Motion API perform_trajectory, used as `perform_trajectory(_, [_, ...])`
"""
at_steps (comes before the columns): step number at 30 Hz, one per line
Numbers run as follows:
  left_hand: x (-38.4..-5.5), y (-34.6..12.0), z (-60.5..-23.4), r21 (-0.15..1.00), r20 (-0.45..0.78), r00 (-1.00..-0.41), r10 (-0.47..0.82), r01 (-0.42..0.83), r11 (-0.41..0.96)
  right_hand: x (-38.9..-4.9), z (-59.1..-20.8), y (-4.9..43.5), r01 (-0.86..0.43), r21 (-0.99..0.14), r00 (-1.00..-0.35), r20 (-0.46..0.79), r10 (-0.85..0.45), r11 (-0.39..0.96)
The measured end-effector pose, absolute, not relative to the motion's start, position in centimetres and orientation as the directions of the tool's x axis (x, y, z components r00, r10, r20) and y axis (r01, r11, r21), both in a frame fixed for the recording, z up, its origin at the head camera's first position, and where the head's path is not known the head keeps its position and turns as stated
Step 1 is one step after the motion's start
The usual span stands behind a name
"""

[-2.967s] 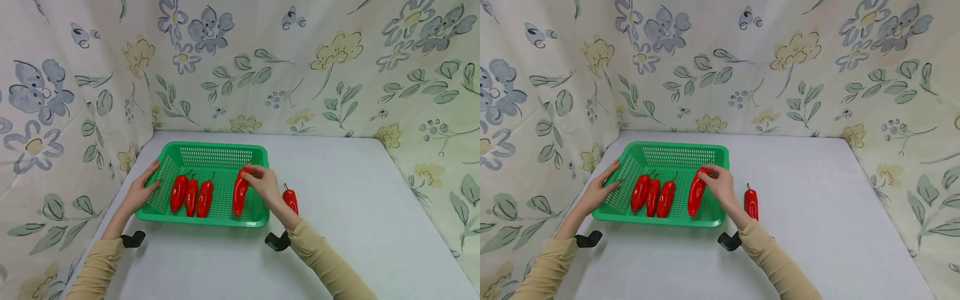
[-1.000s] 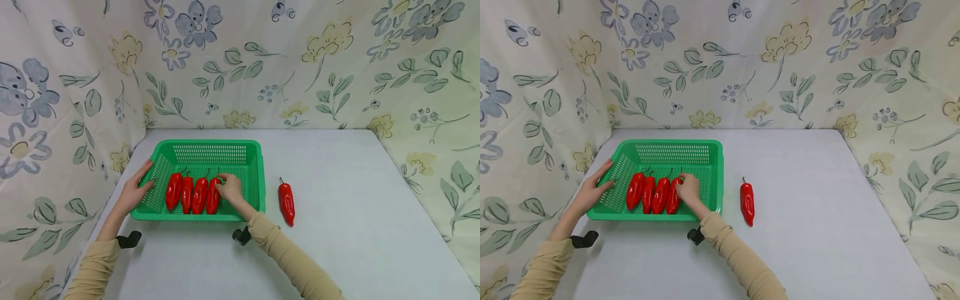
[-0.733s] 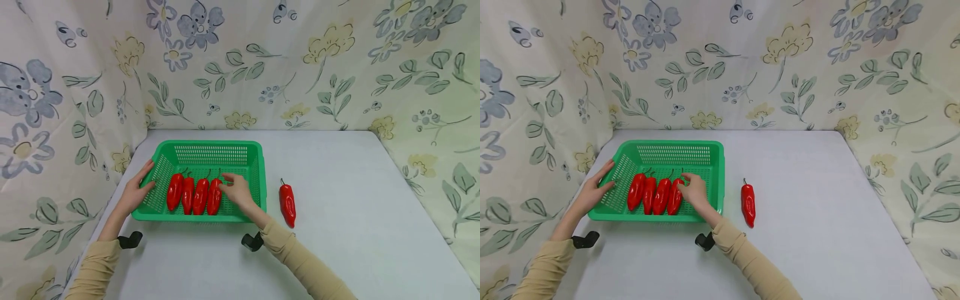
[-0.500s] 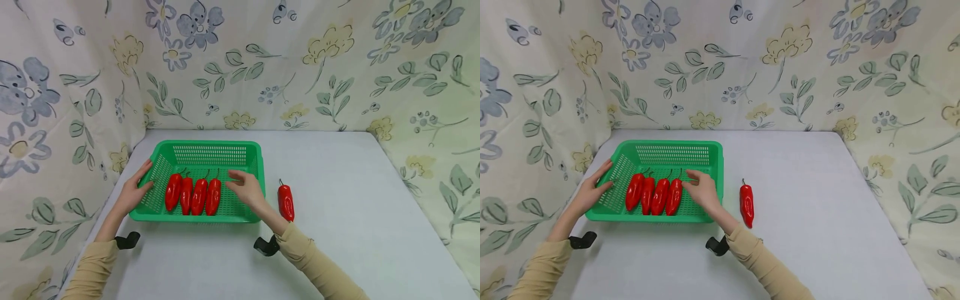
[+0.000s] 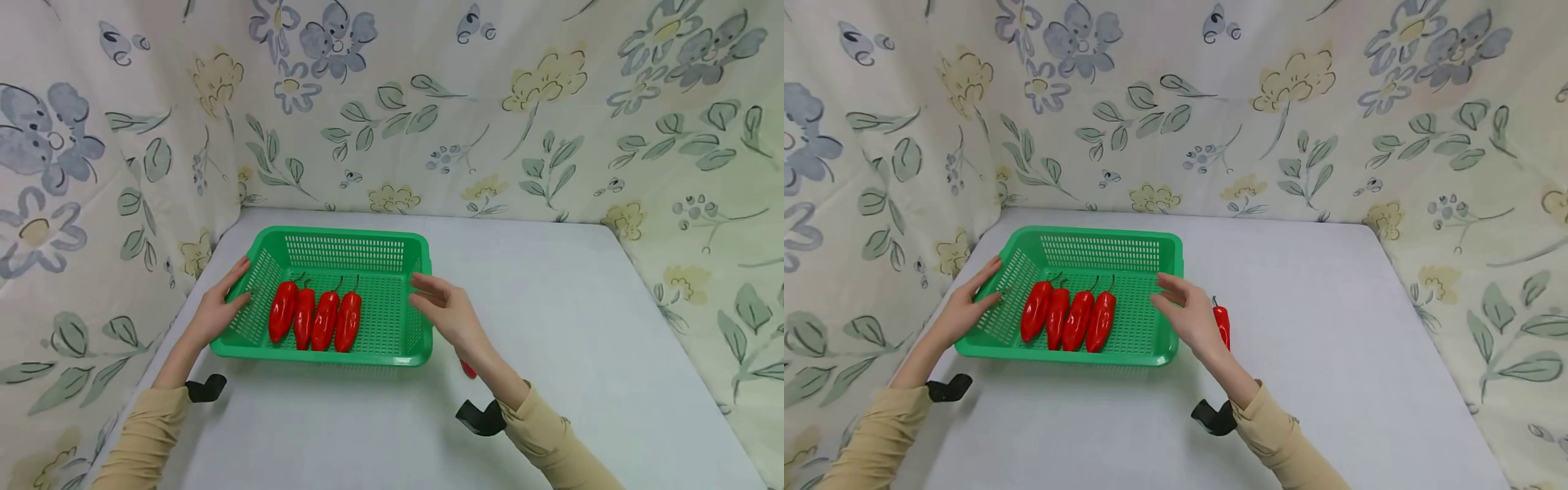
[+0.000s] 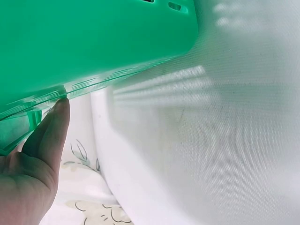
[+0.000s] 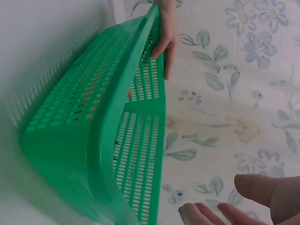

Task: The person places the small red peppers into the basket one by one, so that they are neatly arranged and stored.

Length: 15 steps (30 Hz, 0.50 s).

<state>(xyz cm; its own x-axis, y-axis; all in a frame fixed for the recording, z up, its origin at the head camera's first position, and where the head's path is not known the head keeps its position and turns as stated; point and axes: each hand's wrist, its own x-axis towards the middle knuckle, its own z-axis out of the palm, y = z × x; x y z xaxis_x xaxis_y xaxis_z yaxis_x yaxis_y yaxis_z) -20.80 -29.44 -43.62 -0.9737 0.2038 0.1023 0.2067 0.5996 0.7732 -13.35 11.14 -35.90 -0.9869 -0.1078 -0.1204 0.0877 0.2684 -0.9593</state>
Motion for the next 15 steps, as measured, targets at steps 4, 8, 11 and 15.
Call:
perform_trajectory(4, [-20.9, -29.4, -43.6, 0.773, 0.108, -0.972, 0.206, 0.213, 0.598, -12.9, -35.7, 12.6, 0.082, -0.947, -0.990, -0.113, -0.080, 0.312])
perform_trajectory(8, [-20.9, -29.4, -43.7, 0.767, 0.109, -0.973, 0.204, 0.212, 0.605, -12.6, -35.6, 14.1, 0.091, -0.926, -0.993, -0.111, -0.034, 0.367])
perform_trajectory(11, [-20.9, -29.4, -43.6, 0.768, 0.105, -0.974, 0.203, 0.209, 0.606, -12.3, -35.6, 15.3, 0.084, -0.916, -0.995, -0.098, -0.016, 0.392])
perform_trajectory(15, [-20.8, -29.4, -43.6, 0.774, 0.101, -0.974, 0.202, 0.205, 0.599, -12.3, -35.7, 16.8, 0.096, -0.904, -0.995, -0.102, 0.007, 0.417])
